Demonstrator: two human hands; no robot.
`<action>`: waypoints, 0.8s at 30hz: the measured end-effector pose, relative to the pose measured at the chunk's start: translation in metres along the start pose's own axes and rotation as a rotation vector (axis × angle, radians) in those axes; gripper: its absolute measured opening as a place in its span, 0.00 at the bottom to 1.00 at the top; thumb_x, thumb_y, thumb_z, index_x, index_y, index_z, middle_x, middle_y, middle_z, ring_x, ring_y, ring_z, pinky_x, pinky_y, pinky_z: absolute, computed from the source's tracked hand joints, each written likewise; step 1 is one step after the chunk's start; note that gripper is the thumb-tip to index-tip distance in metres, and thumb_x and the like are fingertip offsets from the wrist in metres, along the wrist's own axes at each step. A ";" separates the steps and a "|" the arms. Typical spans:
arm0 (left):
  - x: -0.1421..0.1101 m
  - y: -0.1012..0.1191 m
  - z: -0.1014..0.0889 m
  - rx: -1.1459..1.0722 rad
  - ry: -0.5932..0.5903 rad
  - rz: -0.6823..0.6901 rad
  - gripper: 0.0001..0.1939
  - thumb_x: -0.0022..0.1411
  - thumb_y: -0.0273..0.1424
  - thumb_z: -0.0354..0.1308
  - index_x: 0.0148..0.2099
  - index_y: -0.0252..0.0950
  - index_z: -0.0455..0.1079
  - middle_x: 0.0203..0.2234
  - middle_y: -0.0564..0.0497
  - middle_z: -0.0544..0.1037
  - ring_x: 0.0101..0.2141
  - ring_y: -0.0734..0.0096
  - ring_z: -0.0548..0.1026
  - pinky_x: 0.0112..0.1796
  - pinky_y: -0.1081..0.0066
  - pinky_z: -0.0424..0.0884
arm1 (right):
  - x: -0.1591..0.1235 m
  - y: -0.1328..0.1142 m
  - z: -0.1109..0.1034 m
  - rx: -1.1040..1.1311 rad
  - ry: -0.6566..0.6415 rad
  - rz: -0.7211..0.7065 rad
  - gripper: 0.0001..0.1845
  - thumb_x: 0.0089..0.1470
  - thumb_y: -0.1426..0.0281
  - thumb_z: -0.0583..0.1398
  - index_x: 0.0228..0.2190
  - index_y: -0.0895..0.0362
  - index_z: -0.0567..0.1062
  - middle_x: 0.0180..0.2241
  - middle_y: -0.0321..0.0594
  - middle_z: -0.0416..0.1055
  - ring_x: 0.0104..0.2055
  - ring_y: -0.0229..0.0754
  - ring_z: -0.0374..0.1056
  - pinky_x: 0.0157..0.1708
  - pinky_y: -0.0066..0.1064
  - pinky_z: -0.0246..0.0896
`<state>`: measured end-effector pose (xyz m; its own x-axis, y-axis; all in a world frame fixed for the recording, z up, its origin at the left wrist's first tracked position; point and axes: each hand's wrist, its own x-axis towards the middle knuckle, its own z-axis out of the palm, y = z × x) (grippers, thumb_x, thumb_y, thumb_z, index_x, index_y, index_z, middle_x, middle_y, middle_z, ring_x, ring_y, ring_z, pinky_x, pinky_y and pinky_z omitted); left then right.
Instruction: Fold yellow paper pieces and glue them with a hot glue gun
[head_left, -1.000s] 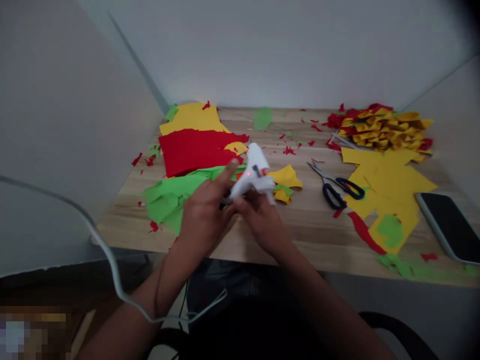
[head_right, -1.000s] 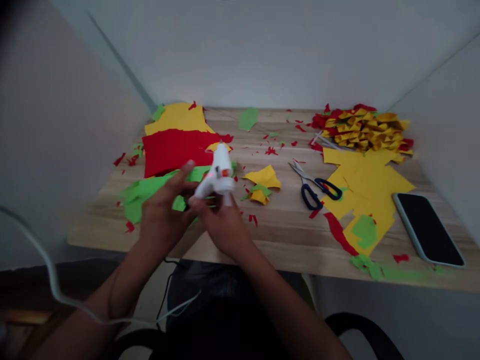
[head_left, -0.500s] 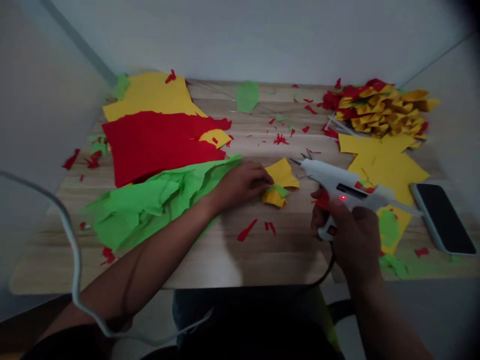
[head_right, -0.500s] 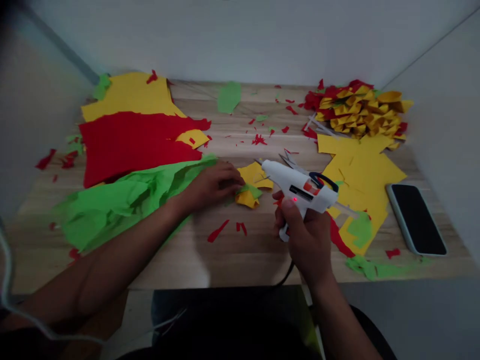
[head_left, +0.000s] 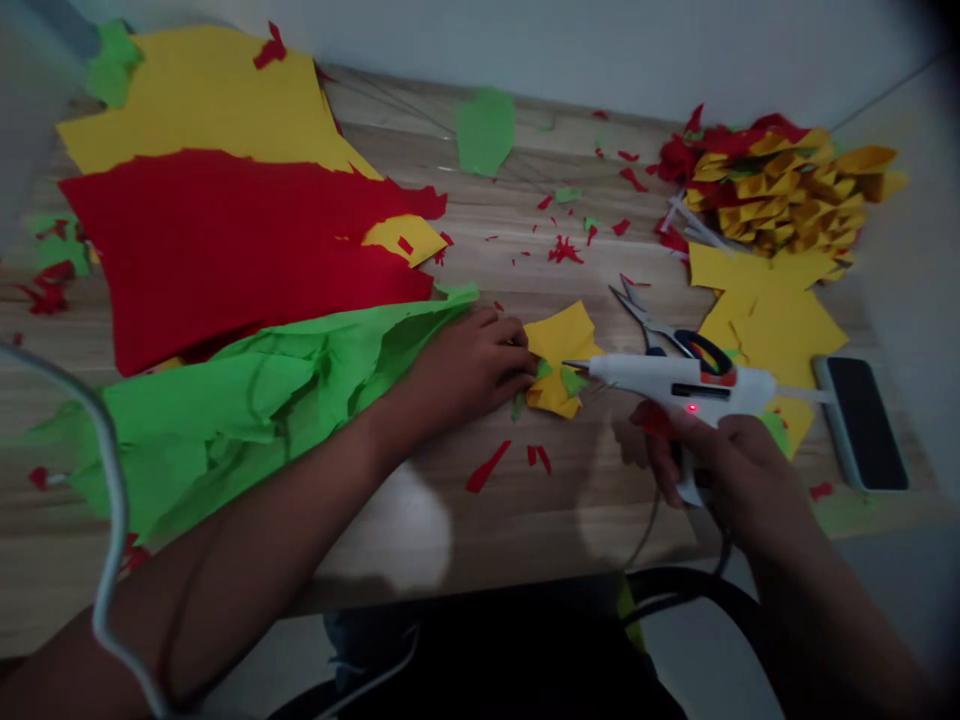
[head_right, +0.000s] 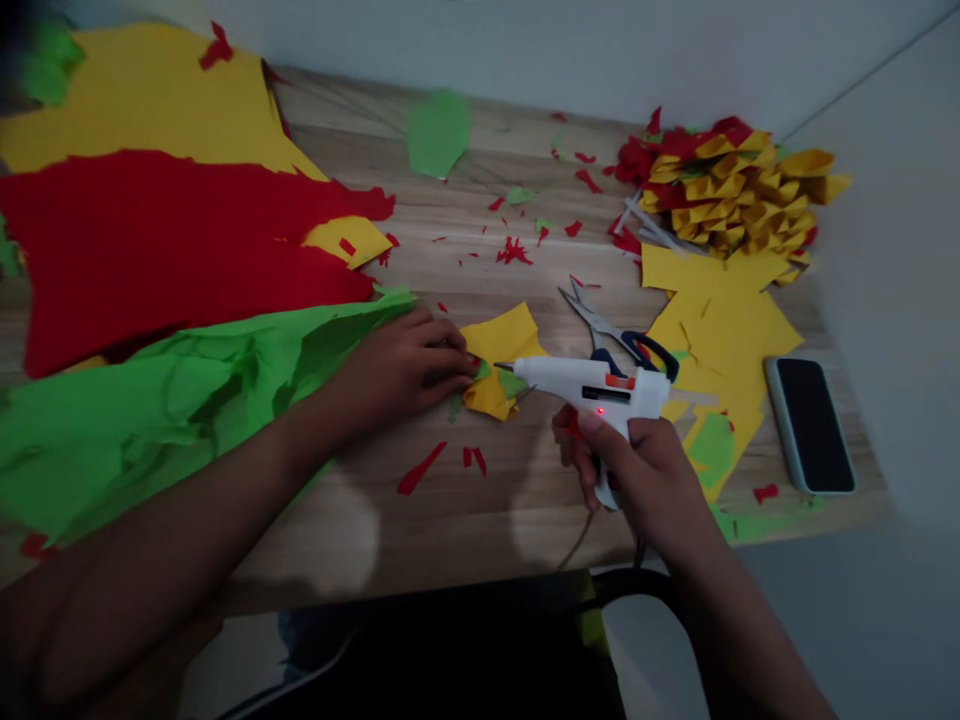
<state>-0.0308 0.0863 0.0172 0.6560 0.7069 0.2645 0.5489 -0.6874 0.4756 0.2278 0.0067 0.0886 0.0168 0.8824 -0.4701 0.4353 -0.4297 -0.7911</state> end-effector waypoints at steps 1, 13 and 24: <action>-0.001 0.002 -0.001 0.028 -0.005 -0.005 0.10 0.69 0.34 0.57 0.44 0.39 0.80 0.41 0.47 0.79 0.43 0.63 0.72 0.43 0.66 0.67 | 0.002 -0.001 -0.003 -0.027 -0.039 -0.003 0.32 0.57 0.46 0.59 0.14 0.57 0.72 0.13 0.37 0.65 0.15 0.35 0.61 0.19 0.28 0.57; -0.007 0.008 -0.006 0.128 -0.037 -0.055 0.11 0.68 0.37 0.58 0.40 0.36 0.78 0.40 0.47 0.78 0.42 0.63 0.73 0.40 0.65 0.67 | 0.013 -0.018 -0.006 -0.309 -0.107 -0.046 0.35 0.53 0.39 0.58 0.16 0.57 0.71 0.13 0.37 0.66 0.17 0.36 0.62 0.19 0.27 0.57; -0.006 0.007 -0.003 0.123 -0.025 -0.047 0.11 0.69 0.34 0.56 0.42 0.37 0.79 0.39 0.46 0.78 0.41 0.63 0.73 0.39 0.66 0.66 | 0.012 -0.020 -0.013 -0.387 -0.051 0.047 0.35 0.46 0.36 0.59 0.19 0.57 0.74 0.14 0.37 0.66 0.16 0.37 0.63 0.16 0.27 0.59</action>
<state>-0.0324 0.0780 0.0208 0.6402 0.7353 0.2225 0.6376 -0.6702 0.3800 0.2306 0.0283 0.1038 0.0047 0.8485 -0.5291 0.7425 -0.3574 -0.5666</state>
